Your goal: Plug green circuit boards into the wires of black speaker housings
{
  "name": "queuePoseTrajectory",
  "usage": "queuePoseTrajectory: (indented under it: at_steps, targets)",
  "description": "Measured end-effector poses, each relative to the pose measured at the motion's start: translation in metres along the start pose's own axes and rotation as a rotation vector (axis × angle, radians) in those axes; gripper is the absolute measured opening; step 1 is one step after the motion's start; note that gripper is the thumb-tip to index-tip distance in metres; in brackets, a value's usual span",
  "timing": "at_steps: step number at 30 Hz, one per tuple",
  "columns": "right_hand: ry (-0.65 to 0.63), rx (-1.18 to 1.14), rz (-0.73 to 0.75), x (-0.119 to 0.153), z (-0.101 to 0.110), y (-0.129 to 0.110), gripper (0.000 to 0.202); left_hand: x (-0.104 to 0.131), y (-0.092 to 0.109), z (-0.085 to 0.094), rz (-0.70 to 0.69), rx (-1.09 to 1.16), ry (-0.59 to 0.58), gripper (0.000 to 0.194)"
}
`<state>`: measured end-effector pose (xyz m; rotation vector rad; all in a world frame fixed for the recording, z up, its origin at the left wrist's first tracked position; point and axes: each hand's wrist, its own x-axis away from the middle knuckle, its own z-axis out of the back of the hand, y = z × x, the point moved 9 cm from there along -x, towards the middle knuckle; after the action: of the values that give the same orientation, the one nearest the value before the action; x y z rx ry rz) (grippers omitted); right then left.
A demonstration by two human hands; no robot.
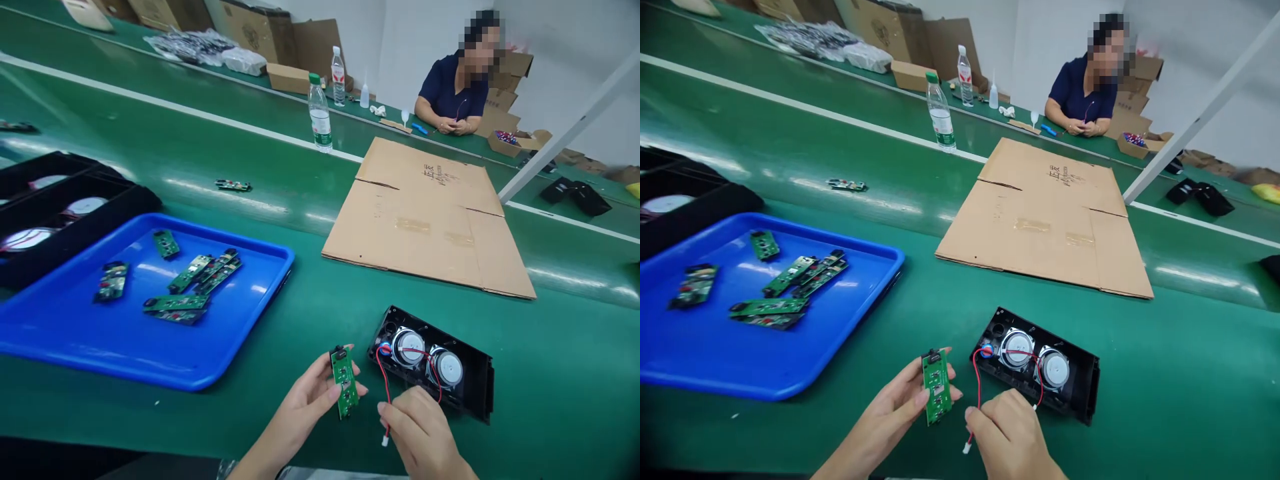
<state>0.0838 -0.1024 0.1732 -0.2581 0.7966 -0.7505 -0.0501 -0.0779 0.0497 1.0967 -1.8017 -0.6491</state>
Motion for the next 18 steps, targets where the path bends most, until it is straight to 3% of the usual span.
queuePoseTrajectory:
  at_steps: [5, 8, 14, 18]
  targets:
    - [0.076, -0.268, -0.103, -0.016, 0.004, 0.01, 0.027, 0.003, 0.003, -0.016, 0.016, 0.079, -0.129, 0.053]
    - [0.097, -0.472, -0.211, -0.023, 0.002, 0.021, 0.025, 0.006, 0.008, -0.022, 0.016, 0.033, -0.113, 0.05]
    - [0.024, -0.213, -0.232, -0.03, -0.006, 0.017, 0.013, 0.01, 0.032, -0.031, -0.13, -0.49, -0.026, 0.031]
    - [0.098, -0.095, -0.207, -0.029, -0.001, 0.014, 0.013, 0.008, 0.032, -0.038, -0.123, -0.486, -0.019, 0.025]
